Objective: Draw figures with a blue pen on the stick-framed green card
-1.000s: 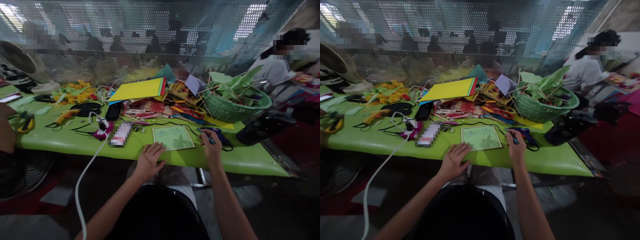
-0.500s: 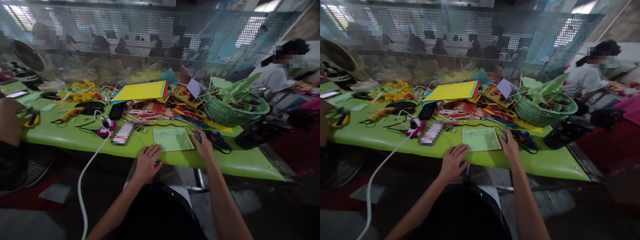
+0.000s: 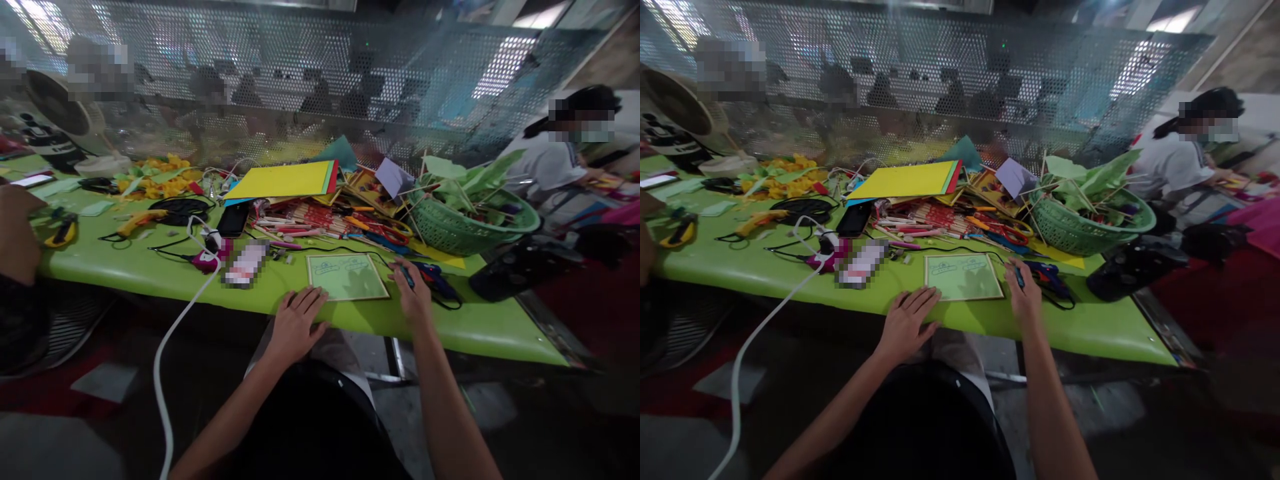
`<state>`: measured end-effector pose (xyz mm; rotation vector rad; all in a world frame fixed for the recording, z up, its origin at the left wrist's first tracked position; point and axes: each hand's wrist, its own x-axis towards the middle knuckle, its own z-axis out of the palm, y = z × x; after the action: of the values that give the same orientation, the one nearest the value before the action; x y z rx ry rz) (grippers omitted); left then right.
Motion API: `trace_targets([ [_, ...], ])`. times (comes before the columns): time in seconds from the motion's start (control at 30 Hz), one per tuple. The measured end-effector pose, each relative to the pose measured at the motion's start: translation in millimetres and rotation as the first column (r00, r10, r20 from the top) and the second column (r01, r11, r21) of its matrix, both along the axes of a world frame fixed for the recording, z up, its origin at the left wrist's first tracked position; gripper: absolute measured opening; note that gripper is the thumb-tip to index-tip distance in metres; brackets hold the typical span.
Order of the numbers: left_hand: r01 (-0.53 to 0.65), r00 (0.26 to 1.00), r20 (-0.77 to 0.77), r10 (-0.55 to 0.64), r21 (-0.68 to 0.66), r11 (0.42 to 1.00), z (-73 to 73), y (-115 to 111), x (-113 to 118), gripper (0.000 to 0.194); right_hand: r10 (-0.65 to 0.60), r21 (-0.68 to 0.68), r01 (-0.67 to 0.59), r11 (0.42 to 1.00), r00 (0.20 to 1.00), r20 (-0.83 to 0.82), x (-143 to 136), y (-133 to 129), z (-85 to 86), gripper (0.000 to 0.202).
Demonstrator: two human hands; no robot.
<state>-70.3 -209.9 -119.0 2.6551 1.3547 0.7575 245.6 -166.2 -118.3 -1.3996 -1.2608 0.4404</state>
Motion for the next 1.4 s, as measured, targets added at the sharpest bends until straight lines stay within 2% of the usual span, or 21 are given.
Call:
trace_targets([
  [0.13,-0.019,1.000,0.014,0.019,0.006,1.000,-2.6,-1,0,0.060,0.010,0.062,-0.007,0.998,0.998,-0.060,-5,-3,2.6,0.049],
  [0.47,0.003,1.000,0.023,-0.003,0.004,1.000,-2.0,-1,0,0.048,-0.010,0.125,0.022,0.992,0.995,-0.101,-14,-8,12.9,0.037],
  [0.8,0.035,0.999,0.041,-0.034,-0.034,0.999,11.7,6,9,0.046,-0.047,0.103,0.056,0.993,0.995,-0.085,-13,-10,12.7,0.036],
  [0.97,0.074,0.996,0.043,-0.073,-0.027,0.997,8.5,11,15,0.050,-0.069,0.070,0.075,0.995,0.994,-0.084,-11,-11,10.3,0.038],
  [1.13,0.086,0.992,0.095,-0.086,0.002,0.996,7.2,14,12,0.047,-0.088,0.055,0.094,0.994,0.990,-0.107,-8,-9,7.3,0.040],
  [1.4,-0.060,0.960,0.276,0.047,0.038,0.997,4.2,27,-5,0.033,-0.099,0.075,0.107,0.991,0.989,-0.107,-11,-10,9.6,0.040],
])
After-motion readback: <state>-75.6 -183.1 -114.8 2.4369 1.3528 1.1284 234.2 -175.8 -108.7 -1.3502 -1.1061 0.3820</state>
